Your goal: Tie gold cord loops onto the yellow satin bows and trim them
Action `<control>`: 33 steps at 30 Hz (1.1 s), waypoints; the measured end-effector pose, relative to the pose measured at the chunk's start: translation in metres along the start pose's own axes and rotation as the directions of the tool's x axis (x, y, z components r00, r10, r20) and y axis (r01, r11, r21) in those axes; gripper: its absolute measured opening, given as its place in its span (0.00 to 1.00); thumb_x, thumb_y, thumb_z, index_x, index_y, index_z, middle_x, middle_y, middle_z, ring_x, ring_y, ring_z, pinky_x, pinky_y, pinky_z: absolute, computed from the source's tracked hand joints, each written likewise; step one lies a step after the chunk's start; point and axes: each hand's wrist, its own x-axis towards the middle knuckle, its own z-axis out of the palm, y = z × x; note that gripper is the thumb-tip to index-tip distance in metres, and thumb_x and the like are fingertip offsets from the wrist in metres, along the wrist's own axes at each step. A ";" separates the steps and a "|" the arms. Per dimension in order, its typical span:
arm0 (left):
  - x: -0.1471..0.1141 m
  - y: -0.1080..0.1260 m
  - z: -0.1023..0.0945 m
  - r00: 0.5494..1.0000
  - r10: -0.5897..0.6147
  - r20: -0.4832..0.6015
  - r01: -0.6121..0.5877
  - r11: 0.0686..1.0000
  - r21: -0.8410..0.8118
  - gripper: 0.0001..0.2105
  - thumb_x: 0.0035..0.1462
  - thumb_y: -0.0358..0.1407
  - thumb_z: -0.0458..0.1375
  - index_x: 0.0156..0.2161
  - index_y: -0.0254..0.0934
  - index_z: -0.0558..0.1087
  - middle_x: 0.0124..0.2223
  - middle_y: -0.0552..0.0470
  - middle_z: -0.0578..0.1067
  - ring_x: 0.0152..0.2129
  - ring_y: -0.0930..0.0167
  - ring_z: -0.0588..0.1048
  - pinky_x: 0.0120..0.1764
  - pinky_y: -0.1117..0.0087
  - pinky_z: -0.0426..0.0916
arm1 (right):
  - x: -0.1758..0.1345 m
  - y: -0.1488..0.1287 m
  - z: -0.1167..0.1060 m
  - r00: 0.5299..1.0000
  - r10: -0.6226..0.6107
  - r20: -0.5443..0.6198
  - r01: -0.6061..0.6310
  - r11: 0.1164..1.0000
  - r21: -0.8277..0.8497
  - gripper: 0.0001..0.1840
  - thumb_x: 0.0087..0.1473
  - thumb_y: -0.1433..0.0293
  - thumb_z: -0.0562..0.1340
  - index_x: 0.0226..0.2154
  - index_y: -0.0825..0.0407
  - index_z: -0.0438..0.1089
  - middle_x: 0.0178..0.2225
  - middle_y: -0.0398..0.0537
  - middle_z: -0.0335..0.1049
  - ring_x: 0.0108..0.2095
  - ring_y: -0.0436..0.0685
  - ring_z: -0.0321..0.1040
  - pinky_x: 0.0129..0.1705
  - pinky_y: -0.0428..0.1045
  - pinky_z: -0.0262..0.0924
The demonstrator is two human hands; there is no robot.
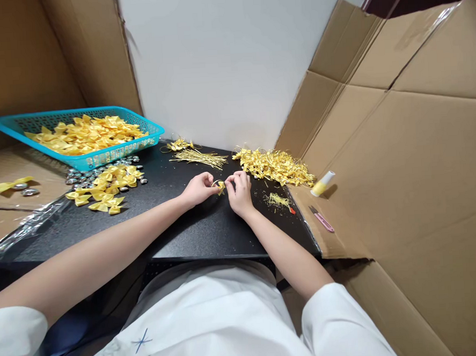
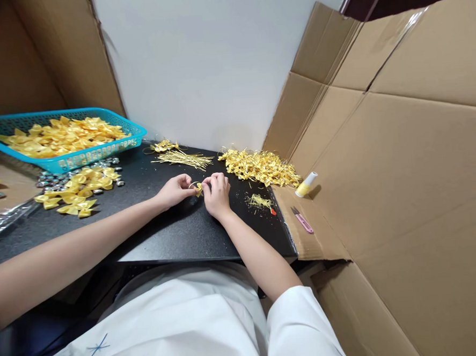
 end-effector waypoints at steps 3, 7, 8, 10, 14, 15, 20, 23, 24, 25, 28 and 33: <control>-0.001 0.003 0.000 0.998 -0.050 0.028 0.052 0.995 -0.090 0.18 0.32 0.35 0.64 0.26 0.39 0.58 0.21 0.61 0.71 0.19 0.74 0.70 0.28 0.73 0.61 | 0.001 0.004 0.003 1.000 0.027 -0.005 -0.026 0.978 0.205 0.06 0.58 0.68 0.55 0.30 0.51 0.63 0.38 0.50 0.65 0.43 0.57 0.63 0.48 0.54 0.59; -0.001 0.005 0.000 0.995 -0.083 0.054 0.088 0.992 -0.095 0.17 0.33 0.33 0.65 0.26 0.39 0.59 0.20 0.60 0.71 0.19 0.74 0.71 0.26 0.74 0.60 | 0.002 0.008 0.012 0.975 0.148 0.163 -0.216 0.787 0.577 0.10 0.60 0.61 0.52 0.33 0.49 0.57 0.31 0.44 0.70 0.25 0.49 0.68 0.29 0.46 0.64; -0.001 0.005 0.000 0.994 -0.089 0.056 0.094 0.991 -0.092 0.17 0.33 0.32 0.65 0.26 0.39 0.59 0.20 0.60 0.71 0.19 0.74 0.71 0.25 0.75 0.59 | 0.002 0.008 0.014 0.959 0.178 0.219 -0.278 0.716 0.640 0.11 0.60 0.59 0.52 0.33 0.48 0.56 0.28 0.42 0.70 0.21 0.48 0.67 0.25 0.45 0.62; 0.000 0.005 -0.001 0.993 -0.097 0.061 0.102 0.990 -0.096 0.17 0.33 0.31 0.65 0.25 0.38 0.59 0.20 0.60 0.71 0.18 0.74 0.71 0.25 0.75 0.59 | 0.004 0.009 0.016 0.931 0.218 0.293 -0.365 0.595 0.716 0.13 0.58 0.56 0.55 0.33 0.48 0.54 0.24 0.39 0.70 0.18 0.48 0.67 0.22 0.44 0.62; 0.002 0.004 -0.001 0.992 -0.106 0.074 0.115 0.985 -0.130 0.17 0.33 0.31 0.66 0.25 0.39 0.59 0.20 0.59 0.73 0.20 0.73 0.73 0.26 0.74 0.61 | 0.007 0.010 0.014 0.904 0.249 0.347 -0.426 0.477 0.769 0.16 0.52 0.59 0.63 0.35 0.49 0.58 0.24 0.39 0.73 0.21 0.49 0.72 0.27 0.46 0.68; 0.002 0.005 -0.002 0.991 -0.109 0.081 0.120 0.983 -0.140 0.18 0.33 0.31 0.66 0.25 0.39 0.59 0.21 0.59 0.73 0.21 0.72 0.74 0.27 0.74 0.61 | 0.008 0.010 0.012 0.901 0.251 0.354 -0.433 0.467 0.771 0.17 0.50 0.60 0.65 0.36 0.49 0.59 0.25 0.40 0.74 0.23 0.50 0.73 0.29 0.46 0.70; 0.003 0.006 -0.003 0.987 -0.131 0.092 0.141 0.983 -0.117 0.19 0.31 0.30 0.67 0.24 0.39 0.59 0.21 0.59 0.74 0.23 0.70 0.75 0.30 0.72 0.64 | 0.014 0.010 0.002 0.901 0.278 0.334 -0.429 0.443 0.787 0.17 0.46 0.64 0.69 0.35 0.52 0.63 0.30 0.46 0.77 0.32 0.53 0.76 0.39 0.50 0.72; 0.004 0.007 -0.003 0.986 -0.143 0.081 0.149 0.986 -0.073 0.18 0.31 0.31 0.66 0.23 0.39 0.58 0.20 0.59 0.72 0.21 0.72 0.73 0.28 0.73 0.62 | 0.020 0.012 -0.009 0.911 0.341 0.232 -0.368 0.421 0.829 0.14 0.46 0.65 0.68 0.34 0.52 0.66 0.32 0.46 0.77 0.33 0.53 0.76 0.39 0.49 0.72; 0.004 0.007 -0.003 0.987 -0.143 0.077 0.147 0.988 -0.056 0.18 0.31 0.31 0.66 0.23 0.39 0.58 0.19 0.60 0.71 0.20 0.73 0.72 0.26 0.73 0.60 | 0.021 0.013 -0.012 0.909 0.368 0.196 -0.347 0.410 0.844 0.14 0.46 0.66 0.68 0.34 0.52 0.66 0.32 0.46 0.77 0.33 0.52 0.76 0.39 0.49 0.72; 0.004 0.007 -0.003 0.987 -0.141 0.074 0.144 0.989 -0.042 0.18 0.31 0.32 0.66 0.22 0.39 0.58 0.19 0.60 0.70 0.19 0.73 0.71 0.25 0.73 0.59 | 0.023 0.014 -0.015 0.905 0.391 0.169 -0.332 0.398 0.855 0.13 0.46 0.66 0.69 0.33 0.52 0.67 0.31 0.45 0.77 0.32 0.52 0.76 0.38 0.48 0.72; 0.005 0.007 -0.003 0.988 -0.134 0.073 0.136 0.990 -0.023 0.18 0.31 0.32 0.66 0.22 0.39 0.58 0.18 0.60 0.69 0.18 0.74 0.69 0.24 0.74 0.57 | 0.025 0.017 -0.019 0.889 0.431 0.155 -0.329 0.368 0.870 0.12 0.45 0.67 0.69 0.32 0.52 0.68 0.30 0.45 0.77 0.31 0.51 0.76 0.37 0.47 0.73; 0.005 0.005 -0.003 0.989 -0.133 0.069 0.135 0.990 -0.034 0.17 0.31 0.32 0.65 0.22 0.39 0.58 0.19 0.60 0.69 0.19 0.74 0.69 0.25 0.73 0.58 | 0.022 0.018 -0.013 0.881 0.417 0.223 -0.376 0.331 0.866 0.11 0.46 0.67 0.68 0.31 0.52 0.67 0.32 0.45 0.77 0.32 0.50 0.76 0.37 0.46 0.72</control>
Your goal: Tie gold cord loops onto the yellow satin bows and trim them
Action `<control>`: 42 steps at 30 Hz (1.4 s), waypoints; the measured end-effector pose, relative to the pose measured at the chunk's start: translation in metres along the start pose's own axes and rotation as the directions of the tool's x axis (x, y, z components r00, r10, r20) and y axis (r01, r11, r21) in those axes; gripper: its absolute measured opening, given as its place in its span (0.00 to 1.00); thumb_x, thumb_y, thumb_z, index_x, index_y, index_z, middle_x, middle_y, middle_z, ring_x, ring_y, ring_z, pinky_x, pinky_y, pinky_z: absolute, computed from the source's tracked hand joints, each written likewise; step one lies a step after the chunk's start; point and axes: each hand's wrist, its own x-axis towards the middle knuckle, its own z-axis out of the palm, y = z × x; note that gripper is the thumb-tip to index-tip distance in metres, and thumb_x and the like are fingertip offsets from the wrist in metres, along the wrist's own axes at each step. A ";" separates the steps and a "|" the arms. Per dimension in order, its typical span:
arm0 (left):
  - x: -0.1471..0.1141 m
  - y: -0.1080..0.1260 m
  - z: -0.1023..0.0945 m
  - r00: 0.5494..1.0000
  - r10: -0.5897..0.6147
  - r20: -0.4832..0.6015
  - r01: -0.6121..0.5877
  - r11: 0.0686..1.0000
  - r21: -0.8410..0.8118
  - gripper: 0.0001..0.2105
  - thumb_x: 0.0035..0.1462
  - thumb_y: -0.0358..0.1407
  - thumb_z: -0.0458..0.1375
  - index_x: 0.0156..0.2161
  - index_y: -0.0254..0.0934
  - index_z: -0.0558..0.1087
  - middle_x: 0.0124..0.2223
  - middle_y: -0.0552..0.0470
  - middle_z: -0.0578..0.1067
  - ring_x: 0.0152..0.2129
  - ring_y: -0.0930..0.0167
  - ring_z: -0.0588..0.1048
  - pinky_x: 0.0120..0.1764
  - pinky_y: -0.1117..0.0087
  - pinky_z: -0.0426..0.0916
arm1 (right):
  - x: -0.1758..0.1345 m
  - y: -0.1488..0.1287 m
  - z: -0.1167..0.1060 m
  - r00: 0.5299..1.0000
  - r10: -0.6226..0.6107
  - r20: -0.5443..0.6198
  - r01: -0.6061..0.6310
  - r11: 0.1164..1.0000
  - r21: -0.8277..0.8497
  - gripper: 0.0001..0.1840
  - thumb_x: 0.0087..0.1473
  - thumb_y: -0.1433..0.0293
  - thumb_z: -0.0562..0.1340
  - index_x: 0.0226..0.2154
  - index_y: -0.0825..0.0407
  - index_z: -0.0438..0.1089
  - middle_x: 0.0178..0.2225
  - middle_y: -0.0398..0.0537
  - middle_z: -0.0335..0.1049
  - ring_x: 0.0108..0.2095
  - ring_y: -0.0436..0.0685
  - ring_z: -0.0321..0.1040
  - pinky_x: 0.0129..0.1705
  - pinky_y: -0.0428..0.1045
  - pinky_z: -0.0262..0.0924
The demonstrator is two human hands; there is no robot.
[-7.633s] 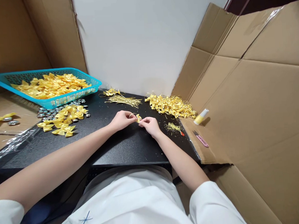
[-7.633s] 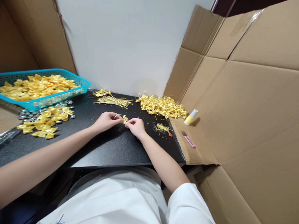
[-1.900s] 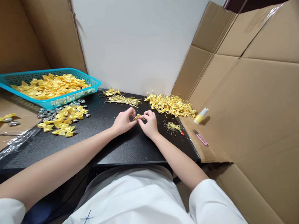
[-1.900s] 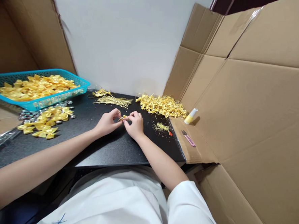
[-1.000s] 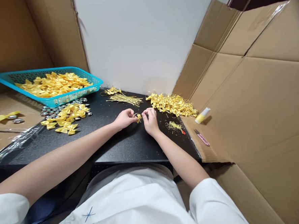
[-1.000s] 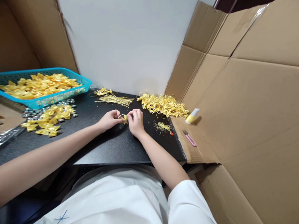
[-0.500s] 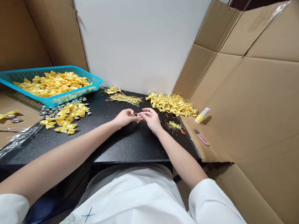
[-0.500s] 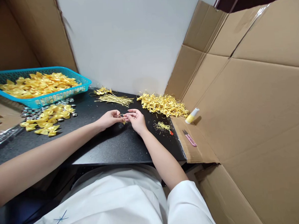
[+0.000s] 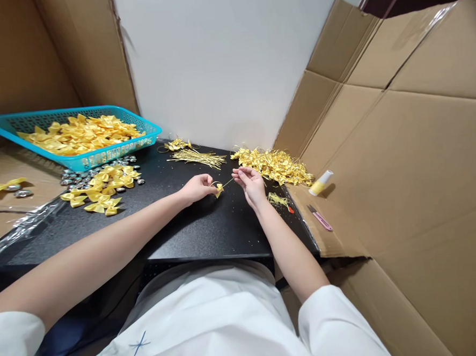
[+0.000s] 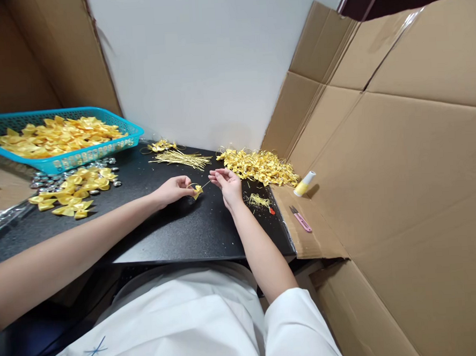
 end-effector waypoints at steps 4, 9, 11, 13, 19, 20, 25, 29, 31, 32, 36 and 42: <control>-0.001 0.000 0.000 0.999 0.021 0.044 -0.019 0.999 -0.050 0.15 0.32 0.32 0.65 0.23 0.39 0.60 0.21 0.58 0.72 0.21 0.72 0.72 0.29 0.72 0.62 | -0.003 0.004 0.004 0.993 0.078 0.093 -0.078 0.997 -0.002 0.11 0.47 0.67 0.68 0.31 0.51 0.65 0.32 0.45 0.77 0.31 0.49 0.75 0.35 0.44 0.70; -0.003 0.004 -0.001 0.997 0.022 0.075 -0.018 0.999 -0.048 0.13 0.33 0.32 0.64 0.23 0.37 0.62 0.22 0.58 0.73 0.21 0.74 0.72 0.31 0.72 0.63 | -0.002 -0.002 0.002 0.999 0.025 0.039 -0.026 1.000 0.014 0.09 0.49 0.67 0.67 0.31 0.52 0.66 0.24 0.41 0.75 0.25 0.47 0.73 0.29 0.42 0.68; -0.003 0.006 -0.001 0.997 0.023 0.076 -0.021 0.999 -0.028 0.11 0.33 0.32 0.63 0.22 0.37 0.64 0.21 0.58 0.72 0.21 0.74 0.71 0.30 0.72 0.63 | -0.002 -0.005 0.001 1.000 0.005 0.029 -0.005 1.000 -0.005 0.10 0.49 0.66 0.67 0.31 0.51 0.66 0.24 0.39 0.74 0.24 0.46 0.72 0.29 0.42 0.68; -0.004 0.008 -0.001 0.997 0.024 0.078 -0.023 1.000 -0.009 0.10 0.33 0.32 0.63 0.22 0.37 0.65 0.21 0.57 0.72 0.20 0.73 0.71 0.30 0.72 0.63 | -0.002 -0.007 0.002 0.999 -0.009 0.032 0.009 1.000 -0.019 0.11 0.48 0.65 0.67 0.31 0.51 0.66 0.24 0.39 0.74 0.24 0.46 0.72 0.29 0.42 0.69; -0.004 0.011 -0.001 0.996 -0.015 0.085 0.011 0.999 0.046 0.07 0.33 0.31 0.63 0.24 0.36 0.72 0.23 0.54 0.77 0.22 0.71 0.73 0.32 0.70 0.66 | -0.007 -0.009 0.007 0.996 -0.060 0.059 0.061 0.998 -0.018 0.15 0.44 0.61 0.69 0.30 0.50 0.67 0.23 0.38 0.74 0.22 0.47 0.71 0.29 0.43 0.70; -0.003 0.011 -0.001 0.995 -0.021 0.097 0.016 0.999 0.052 0.06 0.33 0.31 0.63 0.24 0.37 0.74 0.24 0.53 0.77 0.23 0.70 0.74 0.33 0.69 0.67 | -0.007 -0.009 0.007 0.995 -0.067 0.068 0.069 0.997 -0.027 0.15 0.44 0.60 0.69 0.30 0.50 0.66 0.24 0.38 0.74 0.22 0.47 0.71 0.29 0.44 0.70; 0.000 0.009 -0.004 0.985 -0.029 0.169 0.011 0.994 0.105 0.07 0.33 0.32 0.63 0.25 0.38 0.79 0.27 0.52 0.80 0.27 0.68 0.75 0.36 0.68 0.69 | -0.010 -0.009 0.009 0.990 -0.099 0.098 0.106 0.992 -0.062 0.15 0.46 0.60 0.68 0.31 0.50 0.66 0.24 0.38 0.73 0.24 0.48 0.71 0.31 0.46 0.71; 0.002 0.006 -0.004 0.983 -0.044 0.180 0.017 0.989 0.149 0.08 0.33 0.33 0.64 0.26 0.38 0.80 0.29 0.51 0.81 0.28 0.67 0.76 0.38 0.68 0.68 | -0.010 -0.008 0.009 0.988 -0.109 0.113 0.114 0.992 -0.044 0.15 0.45 0.60 0.68 0.31 0.50 0.66 0.24 0.38 0.73 0.24 0.48 0.72 0.31 0.46 0.70; 0.001 0.005 -0.005 0.983 -0.051 0.177 0.022 0.987 0.160 0.09 0.33 0.34 0.65 0.26 0.38 0.80 0.30 0.51 0.81 0.30 0.66 0.76 0.39 0.67 0.68 | -0.010 -0.008 0.009 0.988 -0.091 0.122 0.097 0.994 -0.045 0.15 0.45 0.60 0.68 0.31 0.50 0.66 0.24 0.39 0.74 0.24 0.48 0.72 0.32 0.46 0.70; 0.001 0.004 -0.005 0.982 -0.045 0.181 0.017 0.988 0.156 0.09 0.33 0.35 0.65 0.26 0.38 0.79 0.30 0.51 0.81 0.30 0.65 0.77 0.39 0.66 0.68 | -0.010 -0.008 0.009 0.989 -0.073 0.128 0.081 0.995 -0.053 0.15 0.45 0.60 0.68 0.31 0.50 0.66 0.24 0.39 0.74 0.24 0.48 0.72 0.32 0.46 0.70; -0.001 0.004 -0.007 0.973 0.023 0.230 -0.055 0.989 0.135 0.11 0.33 0.39 0.66 0.27 0.38 0.79 0.29 0.52 0.80 0.29 0.65 0.76 0.37 0.68 0.68 | -0.009 -0.009 0.007 0.989 -0.005 0.150 0.020 0.995 -0.098 0.16 0.46 0.59 0.68 0.31 0.50 0.65 0.26 0.41 0.76 0.22 0.47 0.71 0.27 0.44 0.68; -0.003 0.005 -0.008 0.969 0.047 0.242 -0.106 0.966 0.236 0.11 0.37 0.43 0.65 0.26 0.37 0.78 0.24 0.53 0.78 0.22 0.70 0.72 0.28 0.72 0.63 | -0.010 -0.010 0.006 0.985 -0.070 0.154 0.087 0.991 -0.103 0.15 0.46 0.59 0.67 0.32 0.50 0.65 0.26 0.42 0.76 0.19 0.47 0.69 0.21 0.42 0.63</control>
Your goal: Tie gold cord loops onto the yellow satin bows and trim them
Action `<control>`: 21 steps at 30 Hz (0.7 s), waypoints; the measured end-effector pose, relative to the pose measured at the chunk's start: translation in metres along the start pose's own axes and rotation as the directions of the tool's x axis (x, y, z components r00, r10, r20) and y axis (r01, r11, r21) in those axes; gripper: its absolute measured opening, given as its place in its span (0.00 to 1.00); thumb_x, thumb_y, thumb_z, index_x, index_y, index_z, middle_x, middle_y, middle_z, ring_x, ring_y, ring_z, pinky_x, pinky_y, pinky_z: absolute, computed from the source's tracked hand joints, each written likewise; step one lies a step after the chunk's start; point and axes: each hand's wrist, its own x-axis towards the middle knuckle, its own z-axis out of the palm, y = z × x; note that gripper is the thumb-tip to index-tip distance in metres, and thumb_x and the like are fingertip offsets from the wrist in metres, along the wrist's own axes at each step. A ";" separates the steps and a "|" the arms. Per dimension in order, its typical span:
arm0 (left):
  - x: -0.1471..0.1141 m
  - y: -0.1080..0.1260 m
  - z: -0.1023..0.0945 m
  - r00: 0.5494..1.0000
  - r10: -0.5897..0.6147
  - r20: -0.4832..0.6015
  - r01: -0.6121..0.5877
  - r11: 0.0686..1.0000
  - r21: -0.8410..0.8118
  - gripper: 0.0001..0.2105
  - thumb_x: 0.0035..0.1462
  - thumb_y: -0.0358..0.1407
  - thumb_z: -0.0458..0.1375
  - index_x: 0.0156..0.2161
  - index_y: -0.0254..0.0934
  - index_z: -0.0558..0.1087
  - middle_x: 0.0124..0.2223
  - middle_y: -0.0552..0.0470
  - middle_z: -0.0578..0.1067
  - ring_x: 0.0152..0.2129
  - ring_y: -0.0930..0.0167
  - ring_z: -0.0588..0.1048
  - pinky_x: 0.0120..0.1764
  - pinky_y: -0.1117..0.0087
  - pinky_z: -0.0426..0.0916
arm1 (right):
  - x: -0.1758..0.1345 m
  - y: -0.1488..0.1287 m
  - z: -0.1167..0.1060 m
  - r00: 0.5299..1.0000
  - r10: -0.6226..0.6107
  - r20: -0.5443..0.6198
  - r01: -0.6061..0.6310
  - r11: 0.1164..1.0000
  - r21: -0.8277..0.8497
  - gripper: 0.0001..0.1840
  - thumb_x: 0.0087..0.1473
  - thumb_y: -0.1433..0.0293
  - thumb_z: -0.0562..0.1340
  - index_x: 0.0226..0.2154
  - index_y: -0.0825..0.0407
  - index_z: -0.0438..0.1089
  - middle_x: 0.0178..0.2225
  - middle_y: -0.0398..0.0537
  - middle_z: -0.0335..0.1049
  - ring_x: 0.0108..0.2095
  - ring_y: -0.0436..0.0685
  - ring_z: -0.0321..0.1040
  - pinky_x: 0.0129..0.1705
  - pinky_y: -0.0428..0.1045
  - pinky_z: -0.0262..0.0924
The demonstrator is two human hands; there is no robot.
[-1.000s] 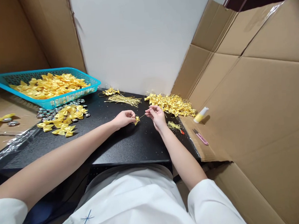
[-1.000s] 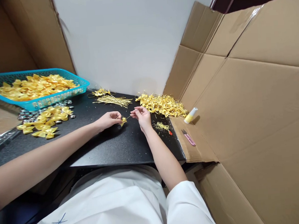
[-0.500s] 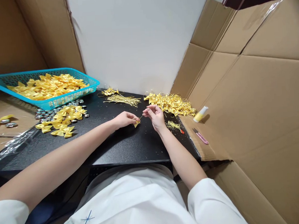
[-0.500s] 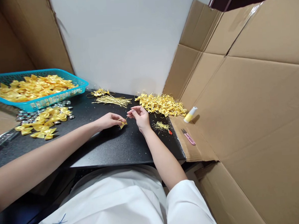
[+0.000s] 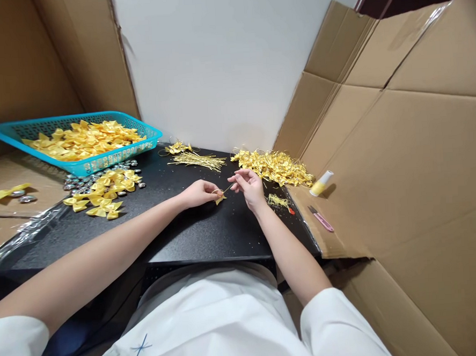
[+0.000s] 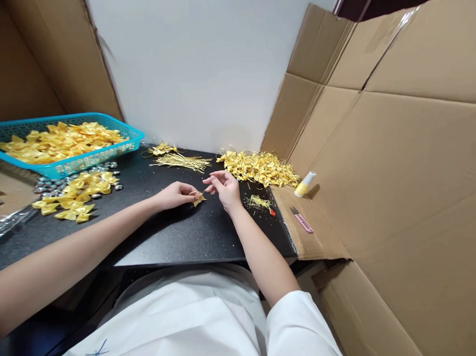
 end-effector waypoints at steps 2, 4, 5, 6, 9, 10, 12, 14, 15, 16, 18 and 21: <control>0.000 0.001 0.001 1.000 0.006 -0.012 -0.005 0.999 0.035 0.10 0.37 0.42 0.65 0.24 0.37 0.78 0.22 0.53 0.76 0.20 0.72 0.70 0.25 0.73 0.60 | 0.000 0.000 0.001 1.000 -0.016 -0.022 0.016 1.000 0.006 0.15 0.46 0.60 0.67 0.31 0.50 0.65 0.25 0.41 0.76 0.21 0.48 0.71 0.24 0.44 0.66; -0.001 0.002 0.002 1.000 0.014 -0.020 -0.012 0.998 0.064 0.10 0.38 0.43 0.66 0.24 0.37 0.78 0.21 0.54 0.75 0.18 0.73 0.68 0.23 0.73 0.58 | 0.000 0.001 0.001 0.999 -0.021 -0.037 0.021 1.000 0.018 0.15 0.46 0.60 0.68 0.31 0.50 0.66 0.25 0.41 0.75 0.22 0.49 0.72 0.27 0.45 0.68; -0.001 0.002 0.003 1.000 0.017 -0.022 -0.015 0.997 0.076 0.10 0.38 0.43 0.65 0.23 0.37 0.78 0.21 0.54 0.75 0.18 0.73 0.67 0.23 0.73 0.57 | 0.000 0.001 0.001 0.999 -0.025 -0.042 0.026 0.999 0.024 0.15 0.45 0.59 0.68 0.31 0.50 0.66 0.25 0.40 0.75 0.23 0.49 0.72 0.27 0.45 0.69; -0.001 0.002 0.003 1.000 0.019 -0.023 -0.017 0.996 0.086 0.10 0.38 0.43 0.65 0.23 0.37 0.78 0.21 0.54 0.75 0.17 0.73 0.66 0.22 0.73 0.56 | 0.000 0.001 0.002 0.998 -0.030 -0.047 0.032 0.999 0.029 0.16 0.45 0.59 0.68 0.31 0.50 0.66 0.25 0.40 0.75 0.22 0.49 0.72 0.27 0.45 0.69; -0.002 0.003 0.004 0.999 0.019 -0.029 -0.015 0.993 0.115 0.11 0.39 0.44 0.65 0.23 0.37 0.79 0.21 0.54 0.75 0.17 0.73 0.66 0.22 0.73 0.56 | 0.000 0.001 0.002 0.998 -0.035 -0.060 0.037 0.999 0.033 0.17 0.44 0.58 0.69 0.31 0.50 0.66 0.25 0.40 0.75 0.22 0.49 0.72 0.27 0.45 0.70; -0.002 0.004 0.004 0.999 0.017 -0.030 -0.013 0.993 0.119 0.11 0.39 0.44 0.65 0.23 0.37 0.79 0.21 0.54 0.75 0.17 0.73 0.66 0.22 0.73 0.56 | 0.000 0.001 0.002 0.998 -0.032 -0.060 0.033 0.999 0.032 0.17 0.44 0.58 0.69 0.31 0.50 0.66 0.25 0.40 0.75 0.22 0.49 0.72 0.27 0.45 0.70; -0.003 0.005 0.004 1.000 0.012 -0.029 -0.009 0.993 0.115 0.11 0.39 0.44 0.65 0.23 0.37 0.79 0.21 0.54 0.75 0.18 0.72 0.67 0.23 0.72 0.57 | 0.000 0.002 0.002 0.999 -0.023 -0.045 0.024 0.999 0.028 0.16 0.45 0.59 0.68 0.32 0.50 0.65 0.25 0.40 0.75 0.24 0.50 0.73 0.28 0.46 0.70; -0.003 0.005 0.004 1.000 0.003 -0.023 -0.001 0.995 0.099 0.11 0.39 0.44 0.64 0.24 0.37 0.79 0.22 0.53 0.76 0.19 0.72 0.68 0.25 0.72 0.59 | 0.000 0.003 0.001 1.000 -0.017 -0.019 0.018 0.999 0.031 0.16 0.46 0.59 0.68 0.32 0.50 0.65 0.26 0.41 0.75 0.25 0.51 0.74 0.29 0.46 0.70; -0.003 0.005 0.003 1.000 -0.001 -0.019 0.003 0.996 0.091 0.11 0.39 0.44 0.64 0.25 0.37 0.79 0.22 0.53 0.76 0.20 0.71 0.69 0.25 0.72 0.60 | 0.000 0.003 0.001 1.000 -0.015 -0.009 0.015 0.999 0.036 0.16 0.46 0.59 0.68 0.32 0.50 0.65 0.26 0.41 0.75 0.25 0.50 0.74 0.29 0.46 0.70; -0.003 0.005 0.003 1.000 -0.004 -0.015 0.005 0.996 0.086 0.12 0.39 0.44 0.64 0.25 0.36 0.79 0.23 0.53 0.77 0.21 0.71 0.69 0.26 0.72 0.60 | 0.000 0.004 0.001 1.000 -0.013 -0.003 0.013 0.999 0.040 0.16 0.46 0.59 0.68 0.32 0.50 0.65 0.26 0.41 0.75 0.25 0.50 0.74 0.29 0.46 0.70; -0.003 0.005 0.003 1.000 -0.008 -0.009 0.008 0.996 0.094 0.13 0.39 0.45 0.64 0.26 0.36 0.79 0.24 0.53 0.77 0.22 0.71 0.70 0.27 0.72 0.61 | 0.001 0.004 0.001 1.000 -0.011 -0.005 0.011 0.999 0.045 0.17 0.45 0.59 0.68 0.32 0.50 0.65 0.26 0.41 0.75 0.24 0.50 0.74 0.29 0.45 0.70; -0.003 0.003 0.002 1.000 -0.006 0.000 0.006 0.991 0.135 0.14 0.40 0.46 0.63 0.26 0.35 0.78 0.24 0.53 0.76 0.21 0.72 0.69 0.26 0.73 0.59 | 0.001 0.004 0.000 1.000 -0.018 -0.020 0.019 0.999 0.051 0.18 0.44 0.58 0.69 0.32 0.50 0.65 0.25 0.40 0.74 0.24 0.49 0.73 0.29 0.46 0.71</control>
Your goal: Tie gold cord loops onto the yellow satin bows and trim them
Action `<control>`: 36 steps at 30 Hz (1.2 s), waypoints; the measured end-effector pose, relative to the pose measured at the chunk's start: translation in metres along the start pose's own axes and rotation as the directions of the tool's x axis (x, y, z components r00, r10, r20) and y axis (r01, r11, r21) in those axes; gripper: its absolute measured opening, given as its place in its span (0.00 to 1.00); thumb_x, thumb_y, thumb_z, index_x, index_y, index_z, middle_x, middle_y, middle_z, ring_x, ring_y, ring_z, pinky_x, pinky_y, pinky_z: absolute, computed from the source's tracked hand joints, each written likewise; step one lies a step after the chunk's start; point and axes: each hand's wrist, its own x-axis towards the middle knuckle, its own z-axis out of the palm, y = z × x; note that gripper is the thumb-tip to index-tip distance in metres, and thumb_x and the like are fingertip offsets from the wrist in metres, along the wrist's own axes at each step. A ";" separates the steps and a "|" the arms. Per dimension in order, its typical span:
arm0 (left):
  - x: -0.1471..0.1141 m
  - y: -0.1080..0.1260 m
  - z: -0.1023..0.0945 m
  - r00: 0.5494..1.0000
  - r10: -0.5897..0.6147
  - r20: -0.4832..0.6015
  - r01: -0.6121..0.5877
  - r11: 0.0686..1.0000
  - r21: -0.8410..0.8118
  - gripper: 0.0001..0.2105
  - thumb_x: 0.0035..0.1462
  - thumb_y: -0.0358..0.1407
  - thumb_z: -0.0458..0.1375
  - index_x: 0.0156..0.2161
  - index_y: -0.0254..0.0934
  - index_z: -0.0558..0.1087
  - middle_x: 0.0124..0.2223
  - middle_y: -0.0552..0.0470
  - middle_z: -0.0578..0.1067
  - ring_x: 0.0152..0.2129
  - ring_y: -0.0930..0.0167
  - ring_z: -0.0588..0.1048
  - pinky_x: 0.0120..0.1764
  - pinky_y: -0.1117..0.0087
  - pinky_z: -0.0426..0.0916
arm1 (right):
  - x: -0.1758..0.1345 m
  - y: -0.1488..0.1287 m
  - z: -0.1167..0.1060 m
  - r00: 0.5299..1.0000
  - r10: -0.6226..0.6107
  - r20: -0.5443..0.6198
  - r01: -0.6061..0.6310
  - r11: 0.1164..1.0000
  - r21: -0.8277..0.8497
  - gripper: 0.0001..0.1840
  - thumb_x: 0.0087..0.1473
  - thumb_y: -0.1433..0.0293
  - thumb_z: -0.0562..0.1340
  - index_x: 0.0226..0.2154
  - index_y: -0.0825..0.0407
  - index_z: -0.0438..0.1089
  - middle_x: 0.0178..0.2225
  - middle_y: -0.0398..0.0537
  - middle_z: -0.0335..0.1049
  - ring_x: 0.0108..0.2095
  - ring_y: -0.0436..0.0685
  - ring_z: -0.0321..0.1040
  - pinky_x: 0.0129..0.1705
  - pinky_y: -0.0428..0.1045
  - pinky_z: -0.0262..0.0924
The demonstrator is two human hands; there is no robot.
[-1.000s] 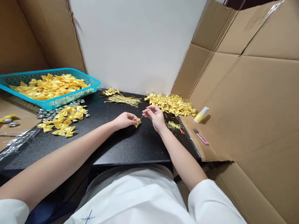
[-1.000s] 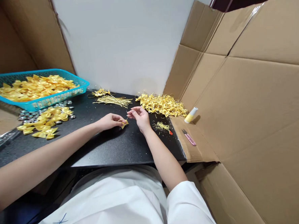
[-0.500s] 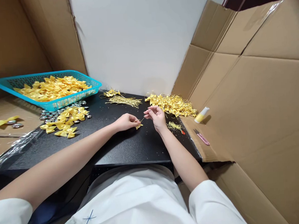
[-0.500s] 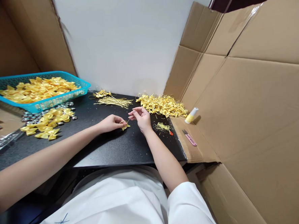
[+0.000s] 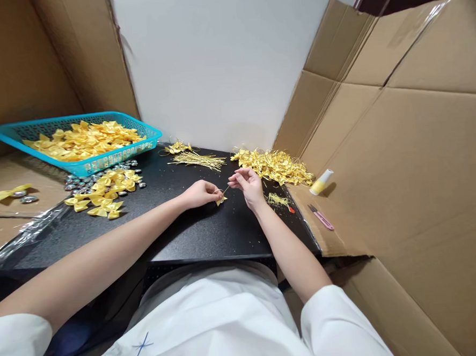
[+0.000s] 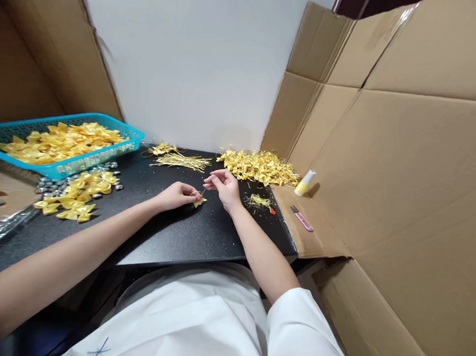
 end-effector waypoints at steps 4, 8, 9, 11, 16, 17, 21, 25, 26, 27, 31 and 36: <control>0.002 -0.004 0.001 1.000 0.020 0.004 -0.020 0.998 0.051 0.16 0.42 0.47 0.62 0.26 0.34 0.77 0.22 0.54 0.74 0.19 0.74 0.66 0.24 0.74 0.56 | 0.000 0.000 0.000 1.000 -0.021 -0.015 0.021 1.000 0.005 0.18 0.43 0.58 0.69 0.31 0.50 0.65 0.24 0.39 0.74 0.23 0.49 0.72 0.29 0.46 0.70; 0.004 -0.007 0.004 1.000 0.022 0.012 -0.023 0.997 0.069 0.17 0.43 0.48 0.61 0.27 0.33 0.77 0.22 0.54 0.74 0.19 0.74 0.66 0.24 0.74 0.55 | 0.000 0.000 0.000 0.999 -0.033 -0.020 0.033 0.999 -0.002 0.17 0.44 0.58 0.68 0.32 0.50 0.65 0.24 0.39 0.73 0.22 0.48 0.71 0.28 0.45 0.70; 0.004 -0.008 0.004 1.000 0.022 0.013 -0.023 0.997 0.069 0.17 0.43 0.48 0.61 0.27 0.33 0.77 0.22 0.54 0.74 0.19 0.74 0.66 0.24 0.74 0.56 | 0.000 0.000 0.000 0.999 -0.032 -0.016 0.032 0.999 -0.006 0.17 0.45 0.58 0.68 0.32 0.50 0.65 0.24 0.38 0.73 0.22 0.48 0.71 0.28 0.45 0.69; 0.004 -0.007 0.004 0.999 0.034 0.020 -0.035 0.997 0.063 0.16 0.44 0.47 0.61 0.28 0.34 0.77 0.23 0.54 0.74 0.20 0.74 0.66 0.25 0.73 0.56 | 0.000 -0.001 0.000 1.000 -0.019 -0.002 0.019 0.999 -0.028 0.17 0.45 0.58 0.68 0.32 0.50 0.65 0.24 0.39 0.73 0.21 0.47 0.70 0.25 0.43 0.67; 0.002 -0.002 -0.006 0.987 0.099 -0.127 -0.082 0.988 0.131 0.18 0.45 0.47 0.62 0.37 0.36 0.79 0.30 0.53 0.73 0.23 0.73 0.67 0.29 0.72 0.60 | -0.001 -0.005 0.000 0.998 0.013 0.062 -0.008 0.997 -0.082 0.18 0.45 0.57 0.67 0.32 0.50 0.64 0.27 0.41 0.76 0.15 0.44 0.62 0.14 0.40 0.52; 0.002 -0.001 -0.009 0.968 0.137 -0.211 -0.104 0.982 0.158 0.19 0.44 0.46 0.63 0.40 0.37 0.78 0.33 0.52 0.73 0.24 0.73 0.67 0.30 0.72 0.61 | -0.001 -0.005 0.000 0.997 0.022 0.077 -0.016 0.997 -0.079 0.18 0.45 0.57 0.67 0.31 0.50 0.64 0.27 0.42 0.77 0.14 0.43 0.60 0.14 0.40 0.51; -0.002 0.006 -0.014 0.845 0.365 -0.391 -0.285 0.926 0.249 0.16 0.47 0.42 0.62 0.41 0.37 0.77 0.37 0.51 0.70 0.26 0.73 0.65 0.33 0.71 0.63 | -0.002 -0.004 0.002 0.992 0.070 0.108 -0.065 0.996 -0.054 0.18 0.44 0.57 0.68 0.31 0.50 0.64 0.29 0.42 0.77 0.13 0.43 0.58 0.16 0.42 0.55; -0.002 0.009 -0.003 0.892 0.405 -0.202 -0.380 0.913 0.148 0.16 0.50 0.43 0.61 0.40 0.35 0.77 0.31 0.53 0.72 0.22 0.75 0.62 0.27 0.73 0.59 | -0.002 -0.001 0.004 0.990 0.100 0.103 -0.096 0.995 -0.038 0.18 0.43 0.58 0.69 0.31 0.49 0.64 0.28 0.41 0.77 0.14 0.43 0.59 0.17 0.42 0.57; -0.001 0.008 0.001 0.912 0.380 -0.155 -0.368 0.925 0.099 0.16 0.50 0.43 0.61 0.41 0.34 0.77 0.29 0.53 0.73 0.21 0.75 0.63 0.26 0.73 0.59 | -0.002 -0.001 0.004 0.989 0.109 0.100 -0.107 0.994 -0.031 0.19 0.43 0.58 0.69 0.31 0.49 0.64 0.29 0.41 0.77 0.14 0.43 0.59 0.17 0.42 0.58; 0.000 0.007 0.005 0.926 0.359 -0.112 -0.357 0.933 0.043 0.17 0.51 0.44 0.60 0.41 0.34 0.78 0.28 0.53 0.74 0.21 0.74 0.65 0.27 0.73 0.61 | -0.002 0.000 0.004 0.988 0.119 0.097 -0.118 0.993 -0.024 0.19 0.43 0.58 0.69 0.32 0.49 0.63 0.29 0.41 0.76 0.14 0.43 0.59 0.17 0.42 0.58; 0.007 0.004 0.013 0.939 0.342 -0.042 -0.344 0.919 -0.192 0.17 0.51 0.45 0.60 0.39 0.33 0.79 0.33 0.49 0.78 0.30 0.68 0.74 0.37 0.69 0.67 | -0.001 0.002 0.005 0.985 0.141 0.096 -0.143 0.990 0.016 0.21 0.42 0.56 0.69 0.32 0.50 0.63 0.26 0.41 0.75 0.13 0.43 0.58 0.15 0.41 0.54; 0.009 0.010 0.016 0.942 0.334 -0.011 -0.314 0.874 -0.371 0.18 0.49 0.45 0.62 0.41 0.33 0.77 0.34 0.48 0.79 0.35 0.67 0.75 0.44 0.66 0.66 | -0.001 0.001 0.005 0.989 0.116 0.097 -0.119 0.992 0.030 0.20 0.42 0.57 0.70 0.31 0.50 0.63 0.19 0.35 0.69 0.10 0.41 0.52 0.12 0.40 0.45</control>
